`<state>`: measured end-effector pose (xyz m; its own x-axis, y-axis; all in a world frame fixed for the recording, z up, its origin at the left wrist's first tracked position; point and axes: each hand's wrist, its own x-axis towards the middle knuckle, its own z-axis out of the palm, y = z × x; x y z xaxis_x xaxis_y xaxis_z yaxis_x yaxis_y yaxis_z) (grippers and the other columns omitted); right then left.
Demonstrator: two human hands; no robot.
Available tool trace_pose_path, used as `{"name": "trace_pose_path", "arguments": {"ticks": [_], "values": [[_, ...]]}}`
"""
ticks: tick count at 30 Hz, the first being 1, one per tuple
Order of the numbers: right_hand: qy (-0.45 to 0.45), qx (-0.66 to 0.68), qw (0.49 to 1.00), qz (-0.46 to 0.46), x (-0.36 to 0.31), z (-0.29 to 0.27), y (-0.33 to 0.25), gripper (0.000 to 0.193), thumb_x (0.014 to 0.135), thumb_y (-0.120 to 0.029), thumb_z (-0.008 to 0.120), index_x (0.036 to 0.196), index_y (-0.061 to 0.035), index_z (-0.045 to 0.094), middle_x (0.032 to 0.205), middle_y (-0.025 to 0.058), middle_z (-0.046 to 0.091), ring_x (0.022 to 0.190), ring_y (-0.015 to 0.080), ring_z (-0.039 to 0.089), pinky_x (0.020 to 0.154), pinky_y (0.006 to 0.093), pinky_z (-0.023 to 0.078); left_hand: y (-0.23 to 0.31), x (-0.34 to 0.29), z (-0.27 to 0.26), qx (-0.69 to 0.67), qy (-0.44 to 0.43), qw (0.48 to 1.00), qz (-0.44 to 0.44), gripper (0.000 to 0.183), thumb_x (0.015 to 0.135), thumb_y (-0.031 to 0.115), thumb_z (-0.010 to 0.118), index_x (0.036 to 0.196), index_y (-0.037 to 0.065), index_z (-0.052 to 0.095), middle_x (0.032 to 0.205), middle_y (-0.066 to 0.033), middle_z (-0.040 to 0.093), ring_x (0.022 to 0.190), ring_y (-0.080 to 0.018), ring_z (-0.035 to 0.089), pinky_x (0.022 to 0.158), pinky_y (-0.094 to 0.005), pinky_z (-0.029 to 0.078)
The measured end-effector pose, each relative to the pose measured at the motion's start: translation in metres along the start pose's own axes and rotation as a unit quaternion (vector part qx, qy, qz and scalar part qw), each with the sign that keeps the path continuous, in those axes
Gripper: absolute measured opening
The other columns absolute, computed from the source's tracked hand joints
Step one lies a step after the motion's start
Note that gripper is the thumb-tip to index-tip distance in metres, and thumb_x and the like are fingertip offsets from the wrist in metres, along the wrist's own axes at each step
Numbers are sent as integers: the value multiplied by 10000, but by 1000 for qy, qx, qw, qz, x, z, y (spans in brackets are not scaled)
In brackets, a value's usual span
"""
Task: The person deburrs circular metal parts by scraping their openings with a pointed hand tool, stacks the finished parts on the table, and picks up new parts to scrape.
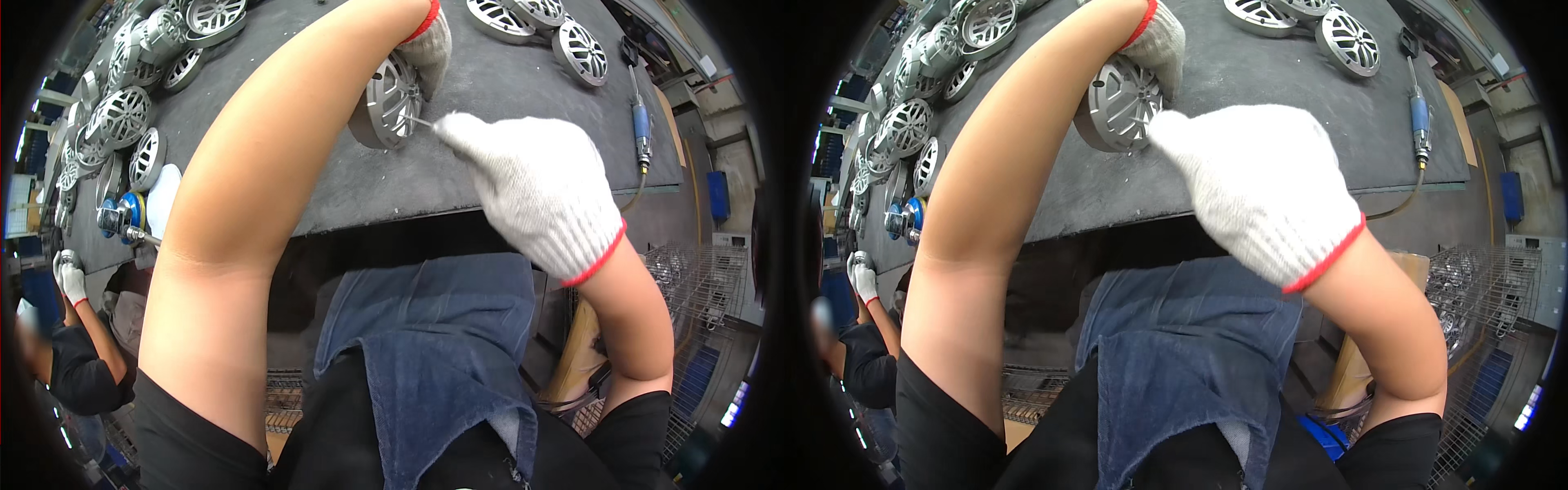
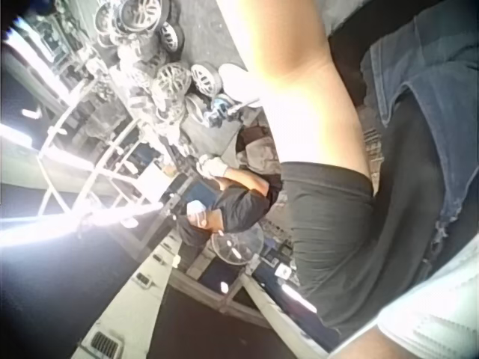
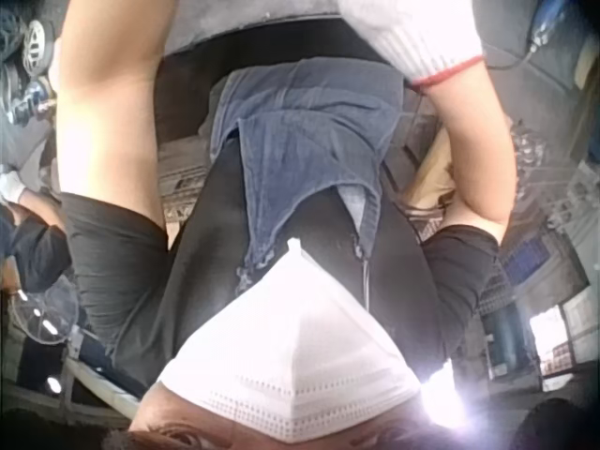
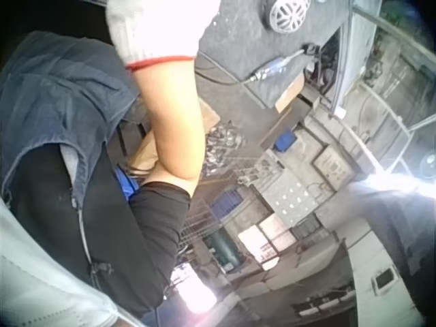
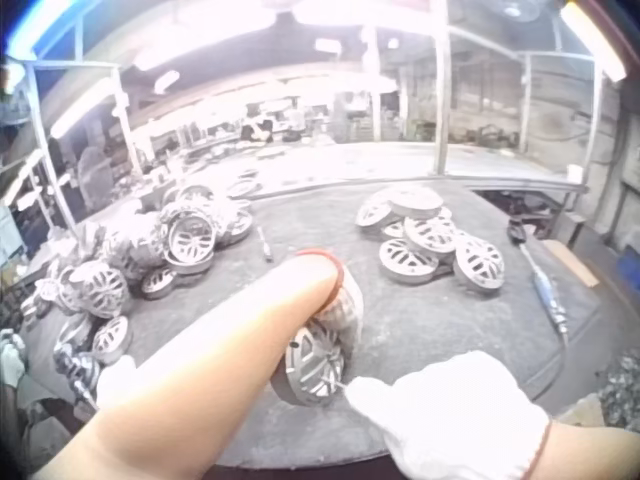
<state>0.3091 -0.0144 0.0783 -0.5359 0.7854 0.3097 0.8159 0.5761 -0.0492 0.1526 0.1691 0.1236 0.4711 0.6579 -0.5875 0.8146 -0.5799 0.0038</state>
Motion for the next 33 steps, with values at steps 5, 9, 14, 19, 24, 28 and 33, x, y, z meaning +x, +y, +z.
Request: {"name": "trace_pose_path", "arguments": {"ticks": [5, 9, 14, 19, 24, 28, 33], "values": [[6, 25, 1000, 12, -7, 7, -18, 214, 1032, -140, 628, 1202, -72, 738, 776, 114, 720, 722, 326, 754, 631, 479, 580, 2, 1, 4, -4, -6, 1000, 1, 373, 925, 216, 675, 1164, 6, 870, 1172, -271, 836, 1052, -390, 819, 983, -525, 626], [28, 46, 998, 43, -7, 4, -21, 216, 1040, -112, 687, 1251, -104, 735, 777, 134, 717, 714, 352, 735, 691, 469, 576, 0, -2, 9, -6, -14, 1000, -5, 375, 930, 217, 669, 1167, 6, 870, 1173, -273, 836, 1057, -394, 820, 984, -524, 627], [6, 164, 984, 75, -35, -4, -40, 157, 1045, -100, 668, 1188, -79, 730, 756, 134, 714, 708, 357, 746, 653, 487, 580, -21, 6, 39, 118, 39, 988, 88, 325, 983, 256, 667, 1084, -8, 828, 1040, -234, 816, 939, -371, 807, 870, -510, 618], [41, 433, 851, 294, -80, -5, -24, 261, 1068, -24, 700, 1307, 49, 777, 1117, 151, 831, 1017, 191, 784, 934, 337, 605, -55, -40, 86, -138, 194, 967, 88, 429, 1068, 369, 701, 1152, -33, 821, 993, -162, 825, 918, -247, 807, 845, -386, 638], [15, 499, 808, 313, -102, 19, -36, 271, 1075, 27, 655, 1316, 63, 773, 1204, 136, 811, 1104, 170, 746, 1020, 314, 583, -94, -41, 169, 67, 407, 894, 177, 330, 1143, 164, 562, 1266, -68, 762, 1240, -210, 789, 1170, -350, 761, 1056, -367, 609], [14, 527, 780, 337, -103, 29, -51, 298, 1063, 30, 661, 1341, 57, 764, 1242, 166, 820, 1140, 201, 779, 1038, 324, 590, -48, -70, 179, -466, 315, 826, -39, 384, 1152, 284, 606, 1251, -46, 775, 1115, -137, 803, 1040, -208, 743, 950, -335, 586], [52, 474, 846, 238, -96, 42, -58, 287, 1034, 24, 708, 1313, 37, 772, 1196, 212, 830, 1053, 322, 830, 968, 363, 637, -38, -84, 205, -536, 404, 740, -35, 311, 1140, 226, 668, 1240, -45, 785, 1100, -77, 801, 1012, -129, 706, 920, -308, 577]]}}
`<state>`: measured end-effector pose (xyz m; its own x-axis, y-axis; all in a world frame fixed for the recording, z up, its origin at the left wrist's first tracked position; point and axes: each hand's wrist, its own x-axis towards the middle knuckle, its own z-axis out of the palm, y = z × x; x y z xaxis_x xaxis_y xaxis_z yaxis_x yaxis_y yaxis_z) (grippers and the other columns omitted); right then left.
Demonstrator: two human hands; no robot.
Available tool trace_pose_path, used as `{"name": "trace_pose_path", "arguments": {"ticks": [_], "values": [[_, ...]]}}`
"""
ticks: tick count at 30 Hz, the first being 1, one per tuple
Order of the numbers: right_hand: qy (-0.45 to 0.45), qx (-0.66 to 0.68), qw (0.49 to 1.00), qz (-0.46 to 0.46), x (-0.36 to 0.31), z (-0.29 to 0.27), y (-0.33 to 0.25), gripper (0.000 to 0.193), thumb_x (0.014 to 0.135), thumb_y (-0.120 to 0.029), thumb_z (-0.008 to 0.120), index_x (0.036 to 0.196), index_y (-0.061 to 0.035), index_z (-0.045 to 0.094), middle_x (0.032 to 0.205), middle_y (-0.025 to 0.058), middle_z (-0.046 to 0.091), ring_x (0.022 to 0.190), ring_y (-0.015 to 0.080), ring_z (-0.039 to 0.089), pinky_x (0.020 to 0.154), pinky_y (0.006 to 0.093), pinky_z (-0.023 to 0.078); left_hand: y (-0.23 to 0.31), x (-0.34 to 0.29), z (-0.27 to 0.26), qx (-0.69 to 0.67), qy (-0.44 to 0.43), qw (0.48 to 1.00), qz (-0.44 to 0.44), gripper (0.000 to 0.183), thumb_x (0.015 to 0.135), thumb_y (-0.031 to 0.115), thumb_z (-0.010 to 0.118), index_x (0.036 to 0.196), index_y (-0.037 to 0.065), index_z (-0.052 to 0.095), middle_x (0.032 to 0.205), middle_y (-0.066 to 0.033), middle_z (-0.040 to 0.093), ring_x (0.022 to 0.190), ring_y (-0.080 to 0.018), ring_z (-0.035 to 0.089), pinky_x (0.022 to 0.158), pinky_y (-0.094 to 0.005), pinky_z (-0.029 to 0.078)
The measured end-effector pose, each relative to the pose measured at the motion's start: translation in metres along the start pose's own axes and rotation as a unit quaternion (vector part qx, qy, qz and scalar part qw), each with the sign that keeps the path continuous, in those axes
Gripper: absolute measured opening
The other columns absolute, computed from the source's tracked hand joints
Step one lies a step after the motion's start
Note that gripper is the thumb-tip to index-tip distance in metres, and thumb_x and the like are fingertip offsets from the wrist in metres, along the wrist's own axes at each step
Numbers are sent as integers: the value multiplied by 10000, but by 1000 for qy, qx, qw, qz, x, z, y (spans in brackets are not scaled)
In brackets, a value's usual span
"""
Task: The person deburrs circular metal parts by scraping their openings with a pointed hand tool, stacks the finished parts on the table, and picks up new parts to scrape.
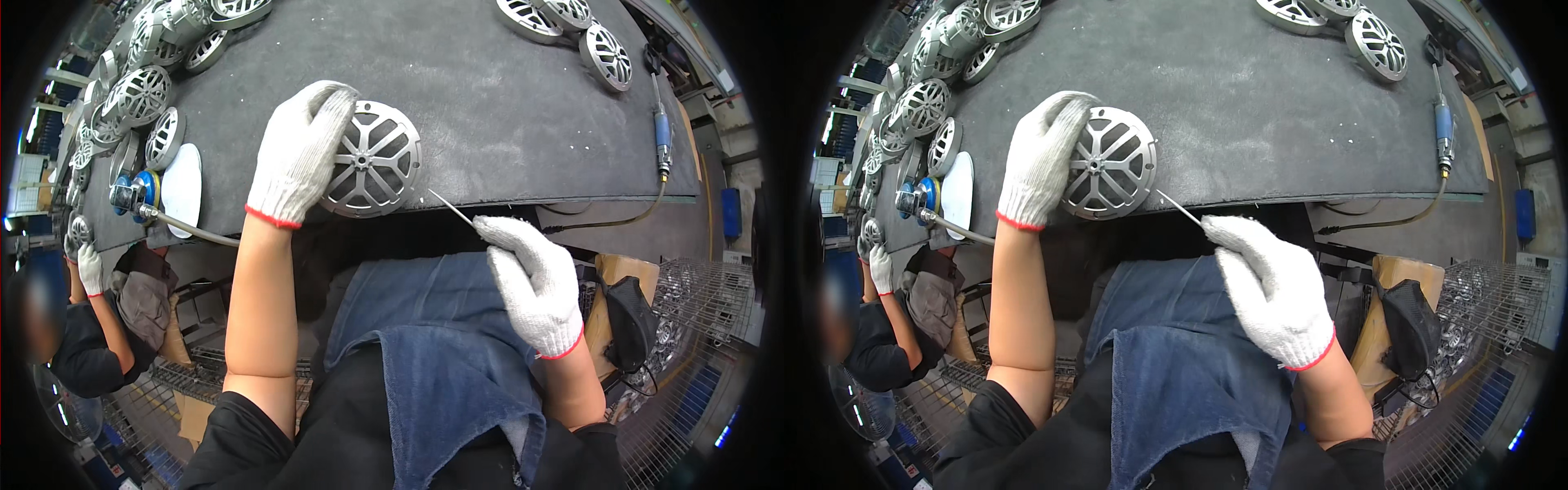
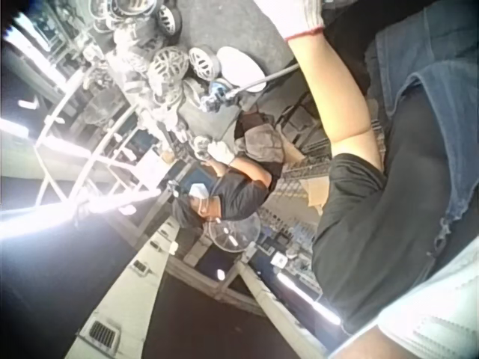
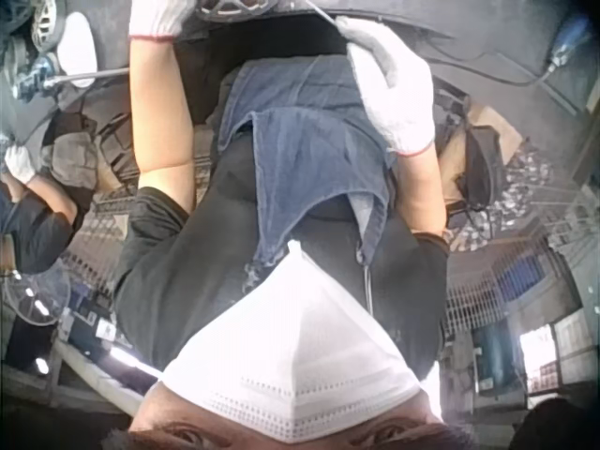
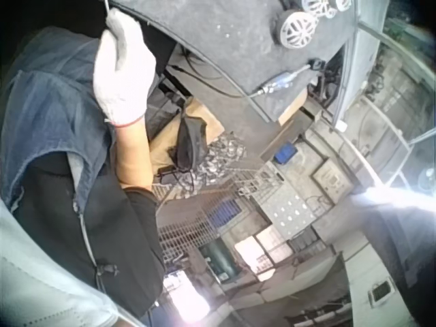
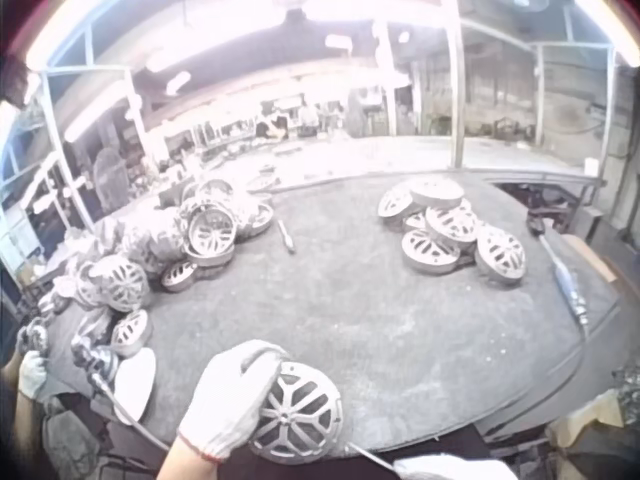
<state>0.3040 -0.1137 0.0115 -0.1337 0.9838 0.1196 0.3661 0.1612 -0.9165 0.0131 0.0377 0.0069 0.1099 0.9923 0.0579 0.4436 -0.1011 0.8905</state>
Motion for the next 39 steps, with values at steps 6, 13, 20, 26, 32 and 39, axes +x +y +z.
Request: {"name": "trace_pose_path", "arguments": {"ticks": [6, 13, 20, 26, 32, 39], "values": [[-1, -301, 939, -165, 39, 10, -7, 308, 1005, -105, 743, 1312, -98, 761, 807, 110, 718, 686, 317, 725, 639, 439, 564, 52, -19, 13, 42, 47, 996, 58, 268, 1120, 206, 730, 1194, -44, 795, 1045, -67, 808, 972, -120, 714, 895, -296, 570], [-96, -468, 868, -133, 28, 1, -42, 379, 961, -113, 726, 1336, -150, 762, 765, 71, 683, 686, 289, 718, 668, 452, 564, 84, -24, 33, 230, 49, 959, 160, 243, 1043, 200, 743, 1127, -21, 796, 947, -168, 802, 846, -253, 792, 799, -360, 603], [-80, -495, 857, -118, 37, -8, -36, 326, 984, -123, 715, 1305, -151, 766, 749, 85, 713, 689, 311, 745, 665, 457, 588, 97, 4, 50, 343, 12, 923, 176, 371, 1048, 320, 653, 1007, -24, 784, 969, -253, 786, 950, -452, 777, 844, -496, 602], [-68, -489, 865, -89, 44, -8, -32, 328, 992, -115, 721, 1314, -156, 766, 785, 111, 740, 723, 333, 768, 692, 467, 609, 98, 33, 61, 407, -17, 899, 162, 357, 1039, 299, 623, 1012, -10, 801, 990, -261, 784, 986, -474, 767, 919, -529, 622], [-73, -430, 897, -70, 38, -13, -30, 323, 1016, -107, 714, 1333, -140, 766, 804, 142, 756, 734, 358, 767, 707, 486, 608, 107, 34, 64, 436, -59, 889, 126, 332, 1018, 268, 626, 1024, -10, 807, 999, -270, 786, 995, -480, 770, 930, -536, 623], [-67, -430, 898, -69, 41, -14, -33, 306, 1025, -122, 730, 1328, -144, 768, 798, 138, 744, 740, 362, 762, 706, 491, 599, 101, 28, 65, 422, -29, 894, 149, 370, 1051, 313, 623, 1032, -2, 816, 1017, -265, 792, 1013, -469, 775, 943, -529, 623]]}}
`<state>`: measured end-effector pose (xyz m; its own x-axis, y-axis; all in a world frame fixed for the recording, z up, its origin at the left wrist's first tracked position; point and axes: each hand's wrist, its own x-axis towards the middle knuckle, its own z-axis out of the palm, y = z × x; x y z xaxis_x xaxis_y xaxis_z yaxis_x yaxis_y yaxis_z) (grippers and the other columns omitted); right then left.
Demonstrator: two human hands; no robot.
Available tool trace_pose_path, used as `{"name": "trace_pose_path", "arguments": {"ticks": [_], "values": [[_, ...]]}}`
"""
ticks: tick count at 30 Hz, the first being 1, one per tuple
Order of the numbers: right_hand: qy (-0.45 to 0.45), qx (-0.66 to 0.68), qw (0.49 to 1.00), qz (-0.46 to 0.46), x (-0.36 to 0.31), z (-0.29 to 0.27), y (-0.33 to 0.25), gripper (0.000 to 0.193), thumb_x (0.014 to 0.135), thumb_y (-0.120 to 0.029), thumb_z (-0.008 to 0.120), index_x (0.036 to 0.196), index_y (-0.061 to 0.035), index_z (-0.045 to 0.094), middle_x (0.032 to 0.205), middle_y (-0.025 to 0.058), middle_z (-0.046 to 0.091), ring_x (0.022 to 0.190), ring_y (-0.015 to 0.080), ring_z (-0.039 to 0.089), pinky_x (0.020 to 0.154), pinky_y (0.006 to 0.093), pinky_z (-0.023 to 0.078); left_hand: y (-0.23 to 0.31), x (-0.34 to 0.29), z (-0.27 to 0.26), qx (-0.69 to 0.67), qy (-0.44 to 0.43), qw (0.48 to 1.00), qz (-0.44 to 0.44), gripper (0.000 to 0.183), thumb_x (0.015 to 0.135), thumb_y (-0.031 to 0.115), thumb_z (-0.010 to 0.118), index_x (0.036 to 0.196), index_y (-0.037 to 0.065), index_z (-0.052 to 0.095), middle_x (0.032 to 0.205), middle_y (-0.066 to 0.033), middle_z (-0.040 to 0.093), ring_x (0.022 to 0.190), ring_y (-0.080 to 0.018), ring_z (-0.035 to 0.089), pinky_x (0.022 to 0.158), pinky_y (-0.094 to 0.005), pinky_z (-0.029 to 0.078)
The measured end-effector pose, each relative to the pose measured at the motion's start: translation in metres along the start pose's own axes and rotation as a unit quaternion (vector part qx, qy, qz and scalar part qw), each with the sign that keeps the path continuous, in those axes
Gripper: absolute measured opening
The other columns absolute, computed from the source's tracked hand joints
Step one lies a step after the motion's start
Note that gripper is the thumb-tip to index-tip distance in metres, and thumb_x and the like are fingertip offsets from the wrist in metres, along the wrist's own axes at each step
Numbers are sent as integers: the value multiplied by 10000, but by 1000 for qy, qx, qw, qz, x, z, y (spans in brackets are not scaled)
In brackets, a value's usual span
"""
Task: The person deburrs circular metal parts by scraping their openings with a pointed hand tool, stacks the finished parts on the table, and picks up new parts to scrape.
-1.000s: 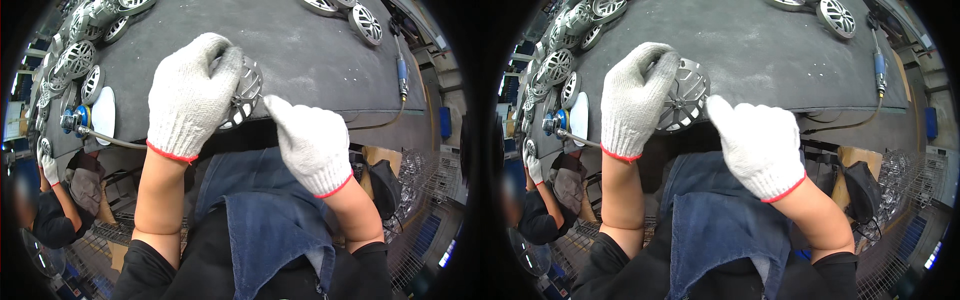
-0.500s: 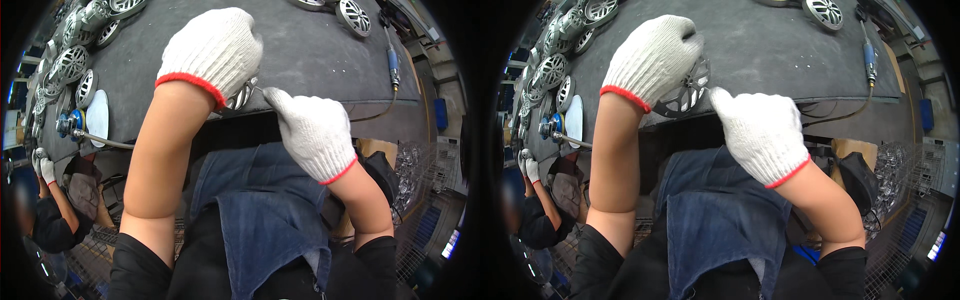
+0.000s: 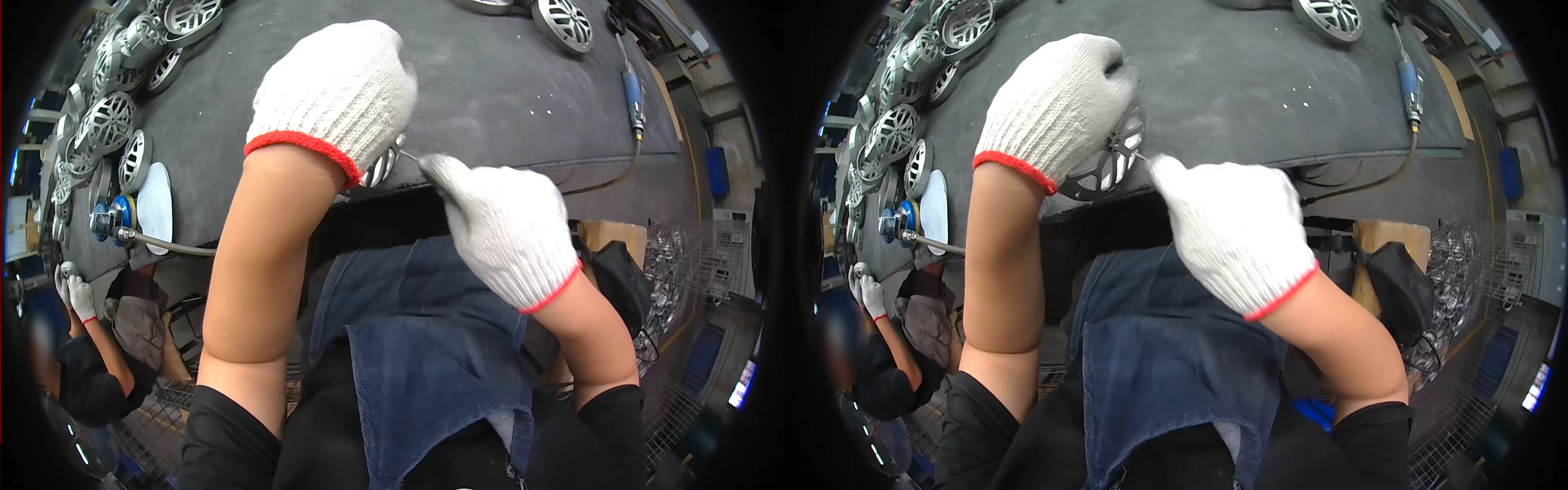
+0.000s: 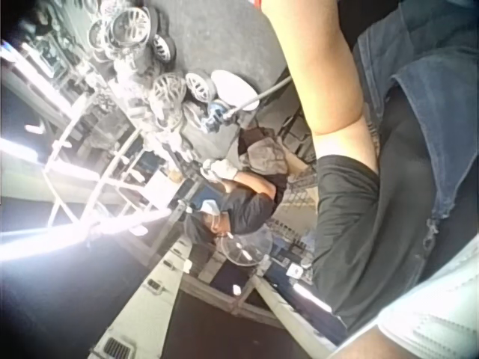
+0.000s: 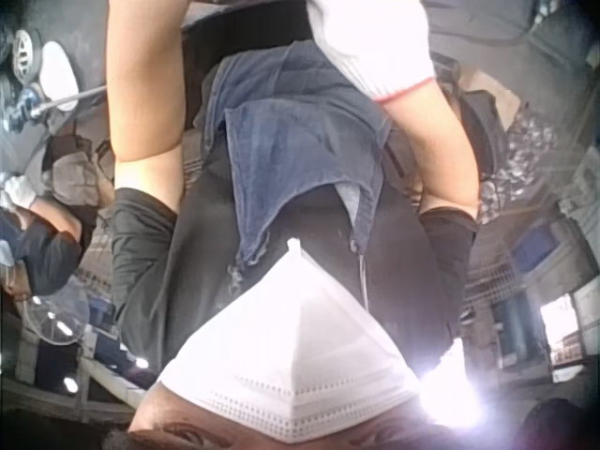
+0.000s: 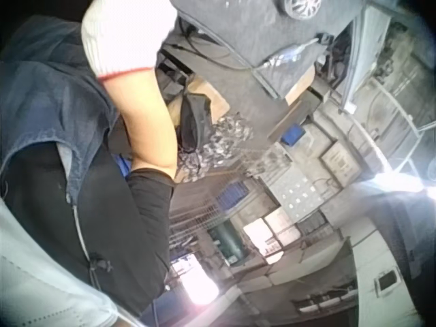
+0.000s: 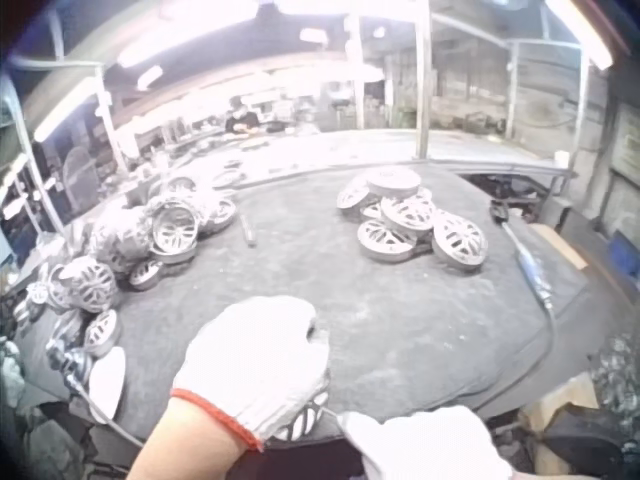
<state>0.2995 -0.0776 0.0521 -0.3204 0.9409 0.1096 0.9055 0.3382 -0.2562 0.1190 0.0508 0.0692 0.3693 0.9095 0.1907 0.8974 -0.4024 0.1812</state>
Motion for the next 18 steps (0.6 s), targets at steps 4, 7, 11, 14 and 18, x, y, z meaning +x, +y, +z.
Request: {"name": "trace_pose_path", "arguments": {"ticks": [4, 7, 11, 14, 18], "values": [[-29, 154, 988, 18, -8, -7, 0, 230, 1069, -110, 697, 1287, -76, 760, 959, 198, 803, 908, 423, 797, 806, 489, 630, -2, 8, -7, -36, -18, 999, 16, 424, 1030, 363, 706, 1096, -44, 807, 1051, -276, 805, 1017, -448, 793, 954, -501, 626], [128, 116, 984, 34, -3, 9, 29, 160, 1064, -131, 669, 1209, -106, 733, 822, 167, 762, 750, 393, 764, 706, 497, 617, 2, 13, -7, -174, -13, 984, 41, 492, 1000, 346, 826, 1224, -89, 787, 1088, -242, 829, 978, -332, 818, 912, -419, 631], [176, 182, 967, -10, 9, 18, 32, 197, 1092, -152, 672, 1269, -116, 749, 897, 159, 785, 783, 396, 770, 720, 498, 624, -51, -28, 44, -590, 129, 790, -107, 404, 1001, 201, 873, 1271, -80, 765, 1138, -114, 804, 1014, -170, 747, 915, -343, 611], [125, 100, 987, 14, 3, 15, 3, 275, 1058, -94, 721, 1327, -88, 775, 1080, 171, 831, 828, 371, 793, 752, 449, 629, -68, -58, 23, -546, 141, 818, -118, 447, 978, 156, 875, 1332, -76, 731, 1165, -100, 783, 1014, -149, 729, 892, -337, 602], [123, 70, 990, -20, 8, 13, -9, 286, 1053, -122, 733, 1335, -105, 775, 1009, 142, 830, 788, 342, 787, 716, 445, 615, -43, -51, -16, -345, 89, 928, -110, 335, 979, 235, 858, 1185, -17, 781, 1066, -128, 791, 852, -228, 758, 814, -359, 608]]}}
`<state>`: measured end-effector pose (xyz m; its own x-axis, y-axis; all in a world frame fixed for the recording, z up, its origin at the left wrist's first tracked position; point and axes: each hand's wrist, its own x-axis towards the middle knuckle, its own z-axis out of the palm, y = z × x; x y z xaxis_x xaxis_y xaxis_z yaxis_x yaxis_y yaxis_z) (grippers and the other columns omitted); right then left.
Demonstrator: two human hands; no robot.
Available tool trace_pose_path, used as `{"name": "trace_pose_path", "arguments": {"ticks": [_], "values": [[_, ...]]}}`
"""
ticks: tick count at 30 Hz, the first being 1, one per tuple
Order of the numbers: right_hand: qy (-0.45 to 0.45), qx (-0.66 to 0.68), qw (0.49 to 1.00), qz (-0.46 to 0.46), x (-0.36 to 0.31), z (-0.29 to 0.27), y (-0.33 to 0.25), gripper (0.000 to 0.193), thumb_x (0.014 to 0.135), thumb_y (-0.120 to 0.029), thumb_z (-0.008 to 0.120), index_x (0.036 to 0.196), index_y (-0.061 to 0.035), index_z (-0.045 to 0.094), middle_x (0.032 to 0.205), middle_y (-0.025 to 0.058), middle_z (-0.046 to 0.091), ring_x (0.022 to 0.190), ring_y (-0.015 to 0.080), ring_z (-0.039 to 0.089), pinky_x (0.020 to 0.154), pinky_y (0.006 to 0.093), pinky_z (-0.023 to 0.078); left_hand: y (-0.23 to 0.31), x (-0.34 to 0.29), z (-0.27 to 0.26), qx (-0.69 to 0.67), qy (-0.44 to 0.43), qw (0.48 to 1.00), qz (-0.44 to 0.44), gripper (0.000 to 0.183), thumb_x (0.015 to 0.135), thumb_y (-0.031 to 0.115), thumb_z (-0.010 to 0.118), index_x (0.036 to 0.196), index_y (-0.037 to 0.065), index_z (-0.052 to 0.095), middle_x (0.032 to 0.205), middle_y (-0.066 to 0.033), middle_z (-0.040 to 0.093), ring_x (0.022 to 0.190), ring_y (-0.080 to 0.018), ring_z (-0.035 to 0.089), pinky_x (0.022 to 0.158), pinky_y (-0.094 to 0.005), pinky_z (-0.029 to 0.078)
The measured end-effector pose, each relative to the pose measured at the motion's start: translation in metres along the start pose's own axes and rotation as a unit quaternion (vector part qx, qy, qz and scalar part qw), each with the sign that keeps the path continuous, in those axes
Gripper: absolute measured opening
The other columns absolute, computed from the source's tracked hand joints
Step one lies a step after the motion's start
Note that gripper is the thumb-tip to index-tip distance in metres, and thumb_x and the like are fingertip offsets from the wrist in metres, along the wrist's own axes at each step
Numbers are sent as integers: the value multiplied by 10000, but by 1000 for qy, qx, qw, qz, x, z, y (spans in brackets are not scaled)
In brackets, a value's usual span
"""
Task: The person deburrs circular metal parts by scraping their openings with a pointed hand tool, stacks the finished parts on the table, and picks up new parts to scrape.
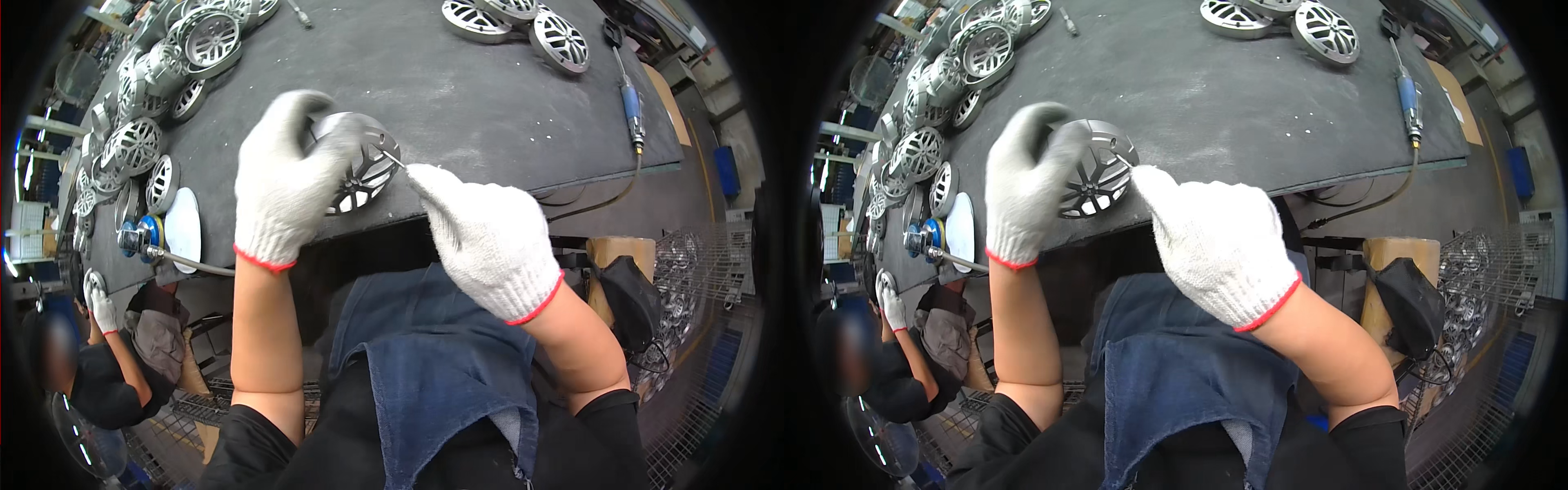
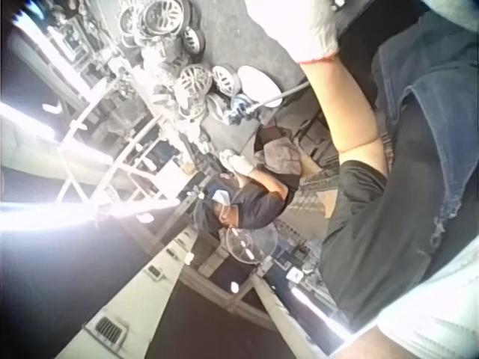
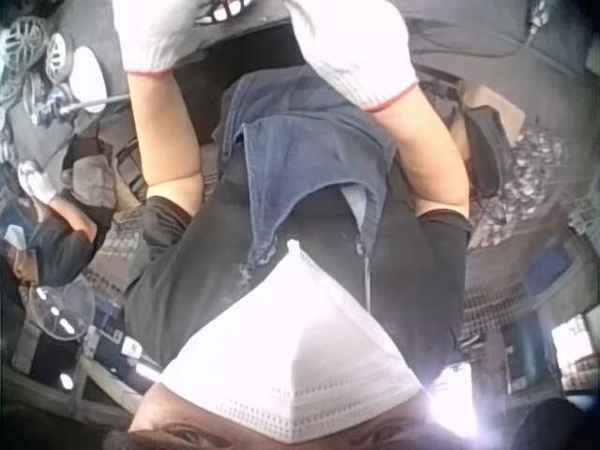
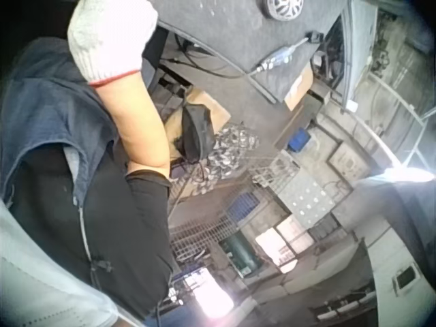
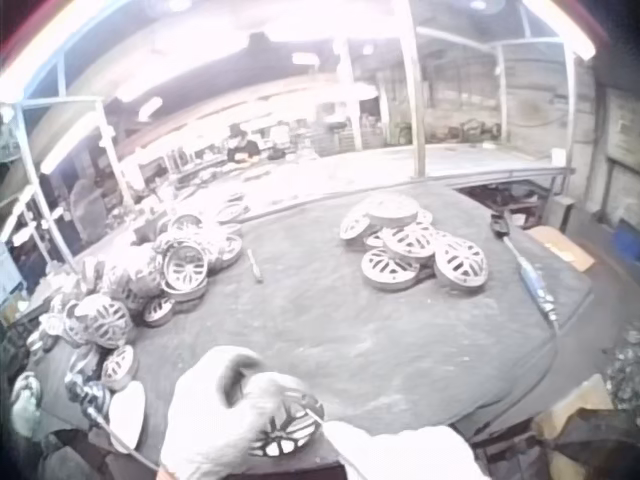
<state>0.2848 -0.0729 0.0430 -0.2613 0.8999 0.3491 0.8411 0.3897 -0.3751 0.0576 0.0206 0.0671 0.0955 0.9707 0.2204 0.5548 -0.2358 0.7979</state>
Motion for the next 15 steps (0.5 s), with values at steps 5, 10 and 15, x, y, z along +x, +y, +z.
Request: {"name": "trace_pose_path", "arguments": {"ticks": [5, 10, 15], "values": [[-8, -14, 1000, -10, 18, -10, 1, 284, 1057, -138, 724, 1334, -95, 769, 938, 155, 812, 761, 351, 780, 731, 451, 616, -8, -1, 1, 150, -15, 980, 132, 456, 977, 431, 841, 1019, -19, 784, 858, -219, 742, 815, -384, 760, 744, -445, 593], [-70, 10, 997, 41, 8, -33, -10, 247, 1059, -106, 708, 1299, -82, 761, 885, 159, 791, 761, 360, 775, 732, 479, 612, 12, 0, 12, 113, -30, 993, 31, 476, 1000, 454, 815, 1041, -19, 783, 880, -211, 759, 831, -397, 772, 747, -459, 599], [-5, 5, 998, 59, 28, -15, -1, 239, 1083, -115, 684, 1309, -88, 758, 981, 181, 811, 870, 417, 785, 783, 491, 627, 13, 14, 20, 49, -10, 997, 58, 506, 1003, 470, 821, 1033, -33, 775, 921, -230, 784, 846, -391, 797, 768, -441, 619]]}}
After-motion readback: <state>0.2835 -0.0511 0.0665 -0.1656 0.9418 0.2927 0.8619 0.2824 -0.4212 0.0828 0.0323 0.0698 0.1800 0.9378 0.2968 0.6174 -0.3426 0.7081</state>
